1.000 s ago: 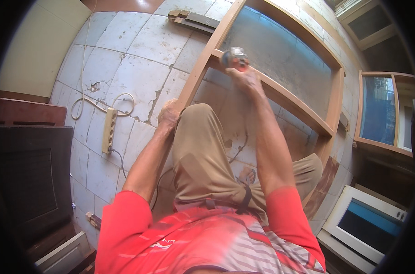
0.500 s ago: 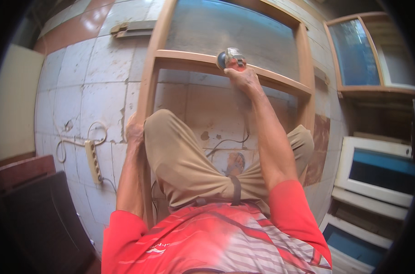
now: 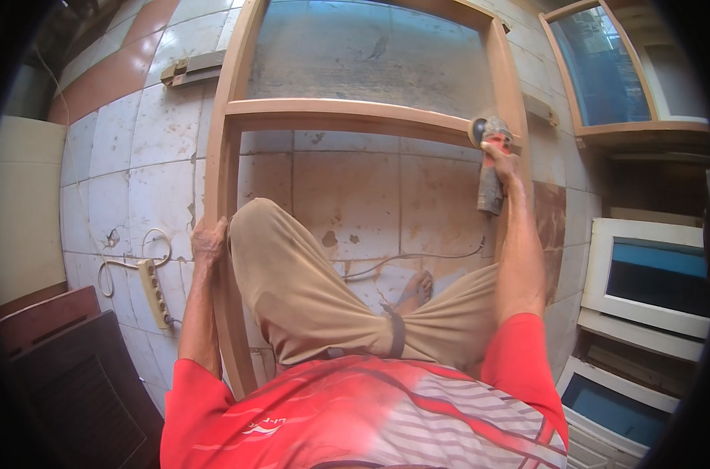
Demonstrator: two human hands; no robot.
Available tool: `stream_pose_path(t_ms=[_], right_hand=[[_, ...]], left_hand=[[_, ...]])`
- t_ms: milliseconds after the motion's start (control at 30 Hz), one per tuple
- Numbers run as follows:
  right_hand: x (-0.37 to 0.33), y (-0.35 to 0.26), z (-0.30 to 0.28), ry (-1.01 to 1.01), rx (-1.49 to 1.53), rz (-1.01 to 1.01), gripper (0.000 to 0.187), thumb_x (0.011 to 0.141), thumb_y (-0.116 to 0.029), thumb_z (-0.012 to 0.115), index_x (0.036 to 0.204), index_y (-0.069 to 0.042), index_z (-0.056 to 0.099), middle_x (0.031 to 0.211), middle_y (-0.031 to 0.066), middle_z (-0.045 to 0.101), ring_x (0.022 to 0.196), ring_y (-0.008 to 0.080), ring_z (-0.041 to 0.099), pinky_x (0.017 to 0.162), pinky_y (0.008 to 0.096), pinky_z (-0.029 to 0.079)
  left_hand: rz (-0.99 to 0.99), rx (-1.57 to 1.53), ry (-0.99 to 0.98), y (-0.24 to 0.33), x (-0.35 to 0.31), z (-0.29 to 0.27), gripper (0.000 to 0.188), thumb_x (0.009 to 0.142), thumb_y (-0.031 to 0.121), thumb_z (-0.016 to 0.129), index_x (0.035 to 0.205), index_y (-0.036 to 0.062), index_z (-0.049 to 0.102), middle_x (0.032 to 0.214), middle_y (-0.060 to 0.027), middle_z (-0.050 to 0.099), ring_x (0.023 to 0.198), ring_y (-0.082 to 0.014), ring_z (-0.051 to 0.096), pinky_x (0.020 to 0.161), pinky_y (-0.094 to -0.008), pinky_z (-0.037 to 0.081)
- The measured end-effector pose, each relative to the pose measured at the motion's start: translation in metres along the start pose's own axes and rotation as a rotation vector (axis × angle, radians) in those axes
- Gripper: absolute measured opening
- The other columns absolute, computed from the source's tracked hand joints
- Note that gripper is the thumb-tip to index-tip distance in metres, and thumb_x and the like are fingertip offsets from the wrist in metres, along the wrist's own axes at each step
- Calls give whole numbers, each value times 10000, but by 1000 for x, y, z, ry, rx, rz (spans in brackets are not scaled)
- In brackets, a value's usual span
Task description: The person is using a power sander to smooth the surface of a wooden frame while sitting on the floor. They move the sander along the edges and joints of the frame using both hands.
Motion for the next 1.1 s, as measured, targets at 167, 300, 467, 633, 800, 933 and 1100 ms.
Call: stream_pose_path(t_ms=[167,300,467,633,800,933,1100], right_hand=[[42,62,-17,64,178,66,776,742,-483,820,1238,88,646,995,129,702,862,260,691,775,430,555],[-21,-33,49,-101,-52,-169,641,717,-545,790,1001,29,761,922,129,713,880,225,658,792,355,507],[-48,-90,127,-224,-214,-233,716,694,-556,774,1076,48,739,1098,259,720,1077,322,697,932,414,533],[-43,-75,81,-175,-194,-205,706,697,-562,768,1056,45,749,1061,262,729,1048,324,710,916,400,541],[17,15,-15,-34,-137,-83,600,727,-505,791,1016,19,759,941,104,716,853,193,659,774,347,513],[50,57,-59,-36,33,-7,654,744,-505,789,1109,33,717,940,99,704,833,192,657,738,362,520],[81,90,-102,52,173,159,691,734,-455,825,1137,91,694,953,127,701,787,228,681,696,381,550]], left_hand=[[-25,46,5,7,1,10,415,871,373,706,1132,50,710,1017,-202,739,957,-371,718,836,-459,546],[-12,77,11,15,-4,1,423,872,373,704,1109,22,703,1003,-210,736,947,-376,716,827,-459,544],[69,80,-19,12,1,5,405,890,353,691,1078,-5,694,983,-210,736,909,-366,717,796,-452,544],[53,17,-11,7,-1,3,382,898,338,698,1081,3,697,969,-200,736,874,-335,722,779,-436,545],[28,2,-17,-11,6,9,384,916,323,703,1139,11,689,993,-178,746,917,-306,727,813,-404,547],[7,25,-11,-9,4,6,402,917,332,703,1160,12,687,1005,-173,747,928,-302,726,819,-401,544],[-24,96,-25,4,2,4,417,921,336,700,1178,8,682,1023,-168,749,937,-294,724,833,-393,541]])
Point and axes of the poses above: each hand's wrist, its own x-axis towards the middle knuckle, its own z-axis out of the palm, y = z × x, the point moved 4 cm from there along x, towards the middle knuckle
